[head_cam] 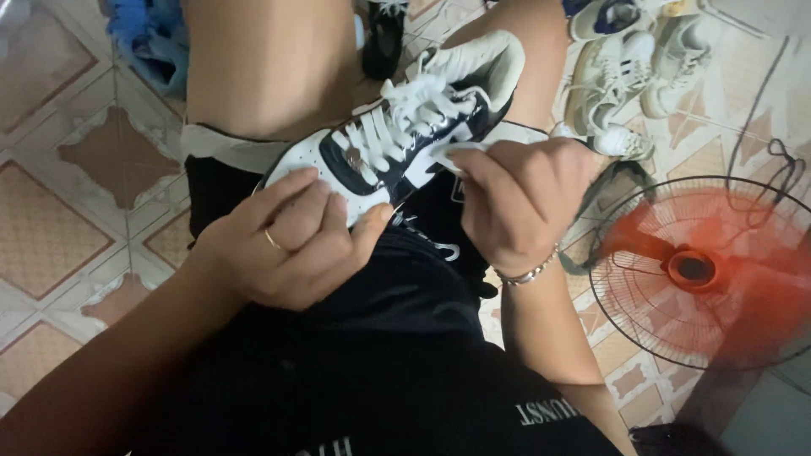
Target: The person cleans different pairs of shoes by hand using a cloth and a cleaning solution from a bottle, then places them in plastic bags.
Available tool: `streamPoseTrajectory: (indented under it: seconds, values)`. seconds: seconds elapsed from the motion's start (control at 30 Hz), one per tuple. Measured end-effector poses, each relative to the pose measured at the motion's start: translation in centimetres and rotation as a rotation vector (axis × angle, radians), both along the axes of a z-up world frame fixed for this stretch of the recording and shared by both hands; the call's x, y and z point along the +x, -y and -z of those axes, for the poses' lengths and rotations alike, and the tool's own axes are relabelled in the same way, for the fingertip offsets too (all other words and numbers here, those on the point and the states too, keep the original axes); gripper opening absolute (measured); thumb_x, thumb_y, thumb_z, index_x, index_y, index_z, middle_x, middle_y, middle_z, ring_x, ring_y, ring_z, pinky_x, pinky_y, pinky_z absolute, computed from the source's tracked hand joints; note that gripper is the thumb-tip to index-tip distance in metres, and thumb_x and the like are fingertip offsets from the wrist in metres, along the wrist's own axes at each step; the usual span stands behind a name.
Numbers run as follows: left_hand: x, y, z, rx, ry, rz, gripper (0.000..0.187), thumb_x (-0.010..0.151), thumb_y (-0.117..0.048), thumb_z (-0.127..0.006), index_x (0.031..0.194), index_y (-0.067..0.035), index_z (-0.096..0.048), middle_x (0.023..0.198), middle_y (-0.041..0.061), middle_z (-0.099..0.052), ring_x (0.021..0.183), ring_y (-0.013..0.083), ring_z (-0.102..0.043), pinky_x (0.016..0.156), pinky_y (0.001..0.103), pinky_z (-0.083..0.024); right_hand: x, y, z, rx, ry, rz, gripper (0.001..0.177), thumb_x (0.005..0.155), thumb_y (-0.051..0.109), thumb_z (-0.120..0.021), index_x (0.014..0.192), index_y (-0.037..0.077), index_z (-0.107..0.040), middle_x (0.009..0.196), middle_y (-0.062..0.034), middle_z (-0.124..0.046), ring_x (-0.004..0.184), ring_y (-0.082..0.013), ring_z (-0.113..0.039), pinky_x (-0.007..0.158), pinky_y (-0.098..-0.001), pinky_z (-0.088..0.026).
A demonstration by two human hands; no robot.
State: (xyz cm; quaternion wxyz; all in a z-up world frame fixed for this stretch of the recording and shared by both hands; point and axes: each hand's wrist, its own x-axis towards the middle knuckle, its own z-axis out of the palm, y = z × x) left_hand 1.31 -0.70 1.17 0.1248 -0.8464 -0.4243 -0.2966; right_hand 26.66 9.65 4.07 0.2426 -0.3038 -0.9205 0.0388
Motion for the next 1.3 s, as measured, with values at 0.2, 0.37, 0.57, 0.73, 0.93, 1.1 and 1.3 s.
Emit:
streamPoseTrajectory:
  seconds: [0.2,0.37,0.57,0.73,0.93,1.1,1.3]
  values:
    - [0.4,-0.9,-1.7,-0.001,-0.050,0.032,0.024,0.095,-0.020,-0.069,0.115,-0.016,-0.082,0.087,0.002,-0.059,0.090,0.0195,-0.062,0.103,0.036,-0.053,-1.2,-0.8,-0.4,0.107,0.068,-0.103,0.022,0.089,0.004,-0.079,0.110,0.012,-0.081,0.097,0.0018,-0.061,0.087,-0.0237,-0.050,0.085,-0.0386,-0.037]
    - [0.8,-1.2,-2.1,-0.004,-0.032,0.053,0.022,0.095,-0.018,-0.070,0.111,-0.014,-0.083,0.085,0.002,-0.060,0.084,0.0162,-0.061,0.101,0.035,-0.054,-0.9,-1.4,-1.8,0.032,0.129,-0.117,0.023,0.084,0.005,-0.076,0.105,0.012,-0.079,0.098,0.0018,-0.063,0.089,-0.0207,-0.052,0.087,-0.0384,-0.041]
    - [0.8,-1.3,-2.2,-0.021,-0.040,0.059,0.019,0.097,-0.017,-0.071,0.112,-0.014,-0.082,0.085,0.000,-0.059,0.083,0.0144,-0.061,0.101,0.033,-0.055,-0.1,-2.8,-1.1,0.136,0.169,-0.141,0.023,0.090,0.006,-0.075,0.110,0.016,-0.080,0.105,0.0037,-0.063,0.092,-0.0212,-0.051,0.089,-0.0383,-0.039]
    - [0.6,-1.5,-2.1,-0.012,-0.064,0.104,0.027,0.088,-0.017,-0.069,0.111,-0.015,-0.083,0.083,0.001,-0.060,0.082,0.0148,-0.062,0.097,0.033,-0.055,-0.6,-2.5,-2.4,0.031,0.169,-0.220,0.012,0.090,0.011,-0.079,0.102,0.011,-0.077,0.103,0.0039,-0.064,0.092,-0.0184,-0.054,0.087,-0.0354,-0.041]
    - [0.9,-1.1,-1.6,-0.020,-0.024,0.077,0.018,0.096,-0.013,-0.074,0.112,-0.013,-0.082,0.085,0.001,-0.058,0.084,0.0164,-0.060,0.099,0.034,-0.055,-1.8,-3.0,-3.2,0.095,0.204,-0.252,0.019,0.079,0.010,-0.076,0.098,0.011,-0.078,0.097,0.0029,-0.064,0.086,-0.0192,-0.054,0.085,-0.0359,-0.041]
    - [0.9,-0.9,-1.6,-0.034,-0.043,0.071,0.027,0.090,-0.012,-0.072,0.115,-0.014,-0.083,0.086,0.002,-0.060,0.085,0.0162,-0.061,0.098,0.033,-0.055,-1.4,-2.8,-2.7,0.007,0.187,-0.218,0.023,0.083,0.004,-0.074,0.106,0.009,-0.076,0.105,0.0025,-0.064,0.092,-0.0198,-0.055,0.091,-0.0359,-0.040]
    - [1.1,-0.9,-1.4,-0.021,-0.027,0.064,0.022,0.094,-0.012,-0.075,0.115,-0.013,-0.082,0.088,0.003,-0.058,0.088,0.0176,-0.060,0.099,0.033,-0.056,-1.0,-2.6,-2.0,-0.025,0.169,-0.161,0.032,0.082,0.004,-0.074,0.112,0.014,-0.079,0.107,0.0027,-0.065,0.094,-0.0211,-0.055,0.091,-0.0384,-0.039]
